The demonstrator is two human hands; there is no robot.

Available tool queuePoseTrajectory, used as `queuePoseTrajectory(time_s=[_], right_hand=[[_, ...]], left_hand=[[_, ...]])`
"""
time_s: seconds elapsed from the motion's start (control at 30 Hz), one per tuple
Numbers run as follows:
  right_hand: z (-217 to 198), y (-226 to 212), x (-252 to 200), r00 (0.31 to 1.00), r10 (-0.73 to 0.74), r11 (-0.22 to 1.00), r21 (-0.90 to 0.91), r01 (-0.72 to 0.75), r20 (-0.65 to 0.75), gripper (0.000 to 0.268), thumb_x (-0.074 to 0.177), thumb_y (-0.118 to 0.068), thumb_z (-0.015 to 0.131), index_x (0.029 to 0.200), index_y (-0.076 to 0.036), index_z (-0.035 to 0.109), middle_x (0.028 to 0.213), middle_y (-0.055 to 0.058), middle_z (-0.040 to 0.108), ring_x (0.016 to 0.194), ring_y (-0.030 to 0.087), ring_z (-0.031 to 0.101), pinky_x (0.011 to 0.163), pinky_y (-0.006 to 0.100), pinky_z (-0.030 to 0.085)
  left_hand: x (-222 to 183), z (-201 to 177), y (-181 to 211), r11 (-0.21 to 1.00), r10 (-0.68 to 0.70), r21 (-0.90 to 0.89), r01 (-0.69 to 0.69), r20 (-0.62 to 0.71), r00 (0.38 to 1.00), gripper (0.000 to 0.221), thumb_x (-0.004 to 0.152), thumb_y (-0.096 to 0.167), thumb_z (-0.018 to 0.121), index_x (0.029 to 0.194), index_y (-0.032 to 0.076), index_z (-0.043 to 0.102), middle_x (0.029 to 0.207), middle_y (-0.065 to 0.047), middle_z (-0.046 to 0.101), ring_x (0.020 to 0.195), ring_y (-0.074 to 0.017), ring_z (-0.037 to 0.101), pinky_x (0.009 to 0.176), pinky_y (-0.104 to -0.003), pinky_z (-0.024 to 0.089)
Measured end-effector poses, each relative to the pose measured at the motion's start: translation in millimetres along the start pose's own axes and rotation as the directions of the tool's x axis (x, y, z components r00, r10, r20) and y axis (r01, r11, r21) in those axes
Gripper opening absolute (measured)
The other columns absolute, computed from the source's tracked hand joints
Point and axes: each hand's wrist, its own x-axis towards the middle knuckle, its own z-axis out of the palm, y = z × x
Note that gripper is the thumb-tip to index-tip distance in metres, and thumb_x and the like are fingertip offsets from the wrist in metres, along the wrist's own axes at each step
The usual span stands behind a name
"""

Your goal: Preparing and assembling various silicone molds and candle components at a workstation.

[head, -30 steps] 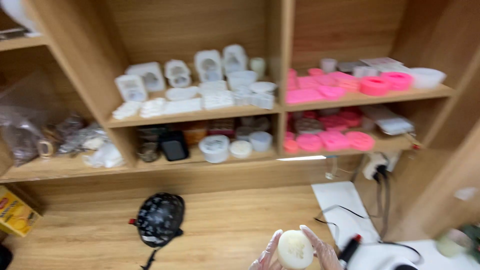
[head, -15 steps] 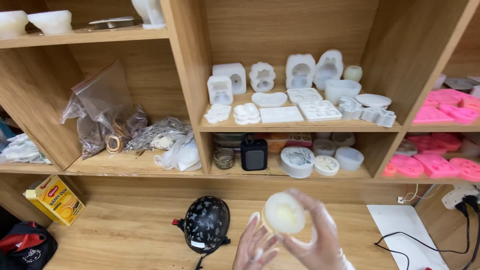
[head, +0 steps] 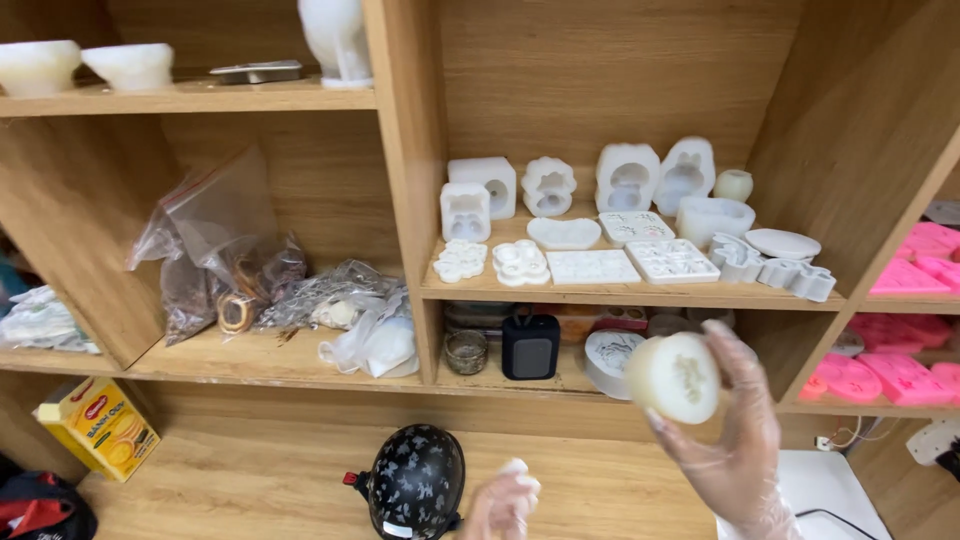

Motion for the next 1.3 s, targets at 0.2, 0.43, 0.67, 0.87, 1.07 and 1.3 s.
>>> queuePoseTrajectory(time_s=[0.2,0.43,0.67,0.87,1.07,1.3], right_hand=[[-26,32,-21,0.95,-0.042,0.997,-0.052,0.061,0.309,0.107,0.054,-0.011,0.089,0.147,0.001,0.038,0.137,0.021,0.059,0.129,0.031,0.058,0.109,0.046,0.045],[-52,14,20,0.913,-0.181,0.972,-0.077,0.224,0.366,0.097,0.058,-0.018,0.09,0.142,-0.005,0.043,0.137,0.018,0.061,0.128,0.033,0.061,0.101,0.042,0.053],[-14,10,131,0.777,-0.371,0.907,0.018,0.421,0.508,0.081,0.075,-0.024,0.079,0.146,-0.003,0.046,0.137,0.021,0.053,0.128,0.031,0.056,0.109,0.044,0.051],[74,4,219,0.714,0.256,0.966,-0.16,-0.201,0.651,0.075,0.074,-0.043,0.076,0.136,-0.006,0.057,0.118,0.015,0.073,0.099,0.022,0.078,0.091,0.036,0.06],[172,71,242,0.539,0.396,0.746,0.082,-0.661,0.744,0.072,0.074,-0.038,0.079,0.13,0.003,0.062,0.119,0.021,0.073,0.093,0.027,0.078,0.078,0.037,0.064],[191,73,241,0.436,0.433,0.7,0.01,-0.714,0.789,0.071,0.074,-0.036,0.078,0.134,0.0,0.061,0.128,0.02,0.067,0.109,0.027,0.072,0.088,0.034,0.063]], left_hand=[[123,31,310,0.868,0.24,0.435,-0.238,0.051,0.969,0.037,0.094,0.004,0.058,0.13,0.005,0.061,0.13,-0.013,0.069,0.118,-0.0233,0.07,0.096,-0.036,0.059],[282,62,357,0.169,0.559,0.903,-0.396,0.242,0.793,0.052,0.089,0.032,0.072,0.134,0.009,0.061,0.136,-0.023,0.052,0.13,-0.0406,0.051,0.097,-0.055,0.049],[350,40,302,0.025,0.331,0.983,-0.184,0.166,0.929,0.051,0.084,0.014,0.074,0.133,0.013,0.062,0.142,-0.019,0.05,0.137,-0.0393,0.045,0.099,-0.053,0.05],[336,32,314,0.015,0.496,0.947,-0.322,0.273,0.824,0.057,0.074,0.01,0.076,0.129,0.013,0.065,0.145,-0.021,0.048,0.137,-0.0397,0.043,0.101,-0.051,0.049],[280,55,358,-0.037,0.564,0.954,-0.297,0.265,0.782,0.044,0.09,0.021,0.07,0.129,0.001,0.065,0.128,-0.025,0.06,0.121,-0.0394,0.058,0.101,-0.05,0.048],[239,60,363,0.137,0.34,0.928,-0.348,0.286,0.896,0.039,0.095,0.041,0.066,0.11,0.006,0.071,0.105,-0.018,0.074,0.104,-0.0328,0.069,0.094,-0.049,0.048]])
